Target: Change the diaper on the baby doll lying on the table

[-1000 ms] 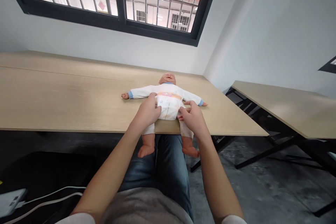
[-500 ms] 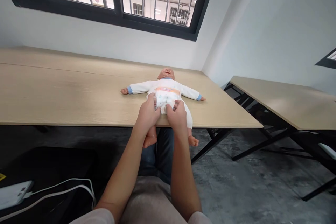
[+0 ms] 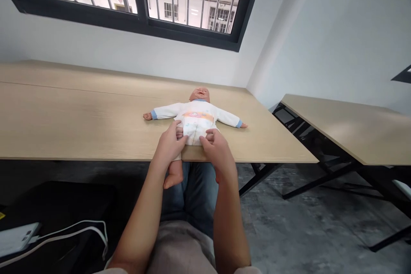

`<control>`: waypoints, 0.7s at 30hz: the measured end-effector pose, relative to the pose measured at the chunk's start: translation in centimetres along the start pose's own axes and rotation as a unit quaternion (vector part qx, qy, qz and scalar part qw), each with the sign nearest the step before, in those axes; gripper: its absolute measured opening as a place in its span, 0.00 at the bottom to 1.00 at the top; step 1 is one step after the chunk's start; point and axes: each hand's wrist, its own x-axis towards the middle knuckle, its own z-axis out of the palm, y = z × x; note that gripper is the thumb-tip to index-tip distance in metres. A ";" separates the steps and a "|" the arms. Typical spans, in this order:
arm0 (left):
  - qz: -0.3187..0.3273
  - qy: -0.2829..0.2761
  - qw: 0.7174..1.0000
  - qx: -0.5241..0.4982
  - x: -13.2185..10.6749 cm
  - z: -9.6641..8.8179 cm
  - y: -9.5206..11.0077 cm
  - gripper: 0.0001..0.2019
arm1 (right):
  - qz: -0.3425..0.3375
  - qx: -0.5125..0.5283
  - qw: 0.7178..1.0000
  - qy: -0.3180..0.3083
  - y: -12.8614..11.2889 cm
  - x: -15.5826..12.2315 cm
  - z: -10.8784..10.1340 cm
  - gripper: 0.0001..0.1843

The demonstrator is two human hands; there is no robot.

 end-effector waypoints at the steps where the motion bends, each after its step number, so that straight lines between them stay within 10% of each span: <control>1: -0.004 0.003 1.000 -0.007 0.2 0.0 -0.1 0.28 | -0.004 -0.011 1.000 -0.008 -0.2 0.4 -1.3 0.15; 7: -0.032 0.009 0.999 -0.040 1.4 0.2 -0.1 0.24 | -0.012 -0.094 0.995 0.014 1.0 7.4 -5.8 0.11; 13: -0.051 0.026 0.998 -0.009 1.9 0.4 1.1 0.21 | -0.019 -0.162 0.986 0.021 2.7 12.6 -3.5 0.17; 21: -0.048 0.050 0.995 0.070 1.7 0.6 1.8 0.15 | -0.034 -0.204 0.976 0.060 4.1 12.6 -1.3 0.12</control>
